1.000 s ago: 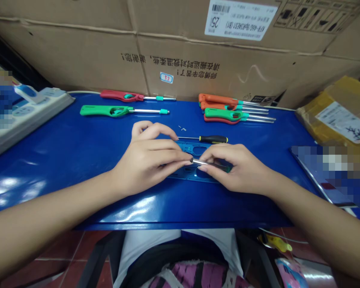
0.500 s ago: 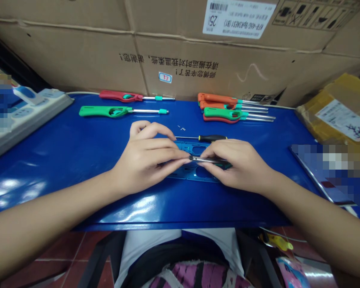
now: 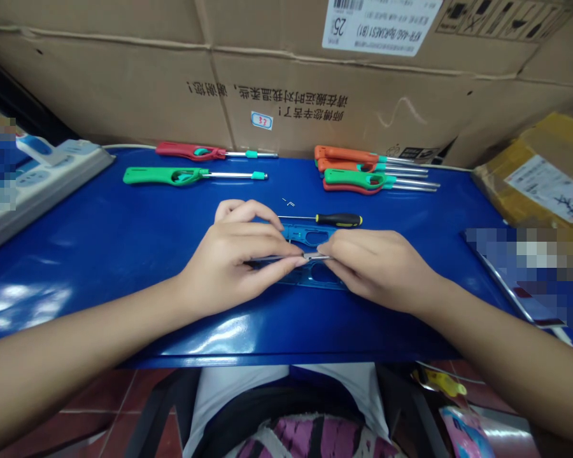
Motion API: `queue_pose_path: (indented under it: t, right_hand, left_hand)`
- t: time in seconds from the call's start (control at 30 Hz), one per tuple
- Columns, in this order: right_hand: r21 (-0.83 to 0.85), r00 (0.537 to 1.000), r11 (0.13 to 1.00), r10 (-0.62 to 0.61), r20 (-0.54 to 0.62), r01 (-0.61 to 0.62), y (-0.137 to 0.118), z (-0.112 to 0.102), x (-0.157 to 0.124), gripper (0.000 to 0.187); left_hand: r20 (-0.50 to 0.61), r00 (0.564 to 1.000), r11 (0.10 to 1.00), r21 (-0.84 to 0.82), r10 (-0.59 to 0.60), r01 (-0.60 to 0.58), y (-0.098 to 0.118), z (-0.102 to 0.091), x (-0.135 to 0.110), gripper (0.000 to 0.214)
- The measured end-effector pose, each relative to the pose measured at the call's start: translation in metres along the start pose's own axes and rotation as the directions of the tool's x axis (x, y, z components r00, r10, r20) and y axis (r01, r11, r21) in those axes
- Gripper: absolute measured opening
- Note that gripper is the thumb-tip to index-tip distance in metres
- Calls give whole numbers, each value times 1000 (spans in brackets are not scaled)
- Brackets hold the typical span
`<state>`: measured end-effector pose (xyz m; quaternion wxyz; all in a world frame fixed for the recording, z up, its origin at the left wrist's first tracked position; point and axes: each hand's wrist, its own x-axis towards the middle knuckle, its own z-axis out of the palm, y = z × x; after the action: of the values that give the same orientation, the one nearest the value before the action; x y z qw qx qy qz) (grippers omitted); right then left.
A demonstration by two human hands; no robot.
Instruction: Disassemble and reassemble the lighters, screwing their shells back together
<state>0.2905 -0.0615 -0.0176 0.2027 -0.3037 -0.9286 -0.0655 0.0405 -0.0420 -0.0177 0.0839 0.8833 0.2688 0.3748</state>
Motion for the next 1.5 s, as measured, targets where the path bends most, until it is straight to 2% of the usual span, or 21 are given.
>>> queue_pose_path:
  t: [0.07, 0.17, 0.27, 0.43, 0.57, 0.77, 0.9, 1.03, 1.2, 1.33, 1.4, 1.5]
  right_hand:
    - [30, 1000, 1000, 4, -1, -4, 0, 1, 0, 21]
    - [183, 998, 981, 57, 18, -59, -2, 2, 0, 13]
    - [345, 991, 929, 118, 66, -133, -4, 1, 2, 15]
    - [476, 985, 863, 129, 117, -169, -6, -1, 4, 17]
    - [486, 982, 854, 138, 130, -184, -5, -3, 4, 20]
    - [416, 971, 885, 136, 197, -208, -2, -1, 3, 20]
    - [424, 966, 880, 129, 224, -216, -2, 1, 3, 16]
    - [499, 963, 829, 171, 207, -254, -7, -1, 6, 13]
    - [548, 965, 794, 222, 140, -263, -12, -2, 10, 21]
    - [589, 951, 748, 268, 156, -307, -11, -4, 9, 20]
    - [577, 940, 746, 309, 142, -332, -8, -7, 9, 21]
    - [557, 909, 729, 397, 129, -397, -2, -10, 9, 19]
  left_hand:
    - [3, 1000, 1000, 12, 14, -14, 0, -1, 0, 5]
    - [9, 999, 998, 49, 46, -47, 1, -2, 0, 6]
    - [14, 996, 991, 101, 91, -92, 1, -2, 1, 5]
    - [22, 992, 983, 132, 127, -129, 0, -2, 0, 5]
    - [31, 991, 983, 123, 130, -133, 0, -2, 0, 5]
    - [36, 992, 987, 104, 117, -120, -1, -1, -1, 4]
    - [22, 987, 982, 107, 157, -158, 0, 0, -1, 3]
    - [9, 981, 973, 125, 196, -195, 1, 0, -1, 8]
    - [18, 971, 960, 146, 237, -237, 5, -1, -3, 11]
    - [60, 982, 973, 133, 180, -187, 9, -2, -3, 30]
    - [122, 988, 990, 94, 96, -108, 9, -3, -2, 51]
    - [249, 969, 999, 47, 2, -14, 5, -5, 0, 73]
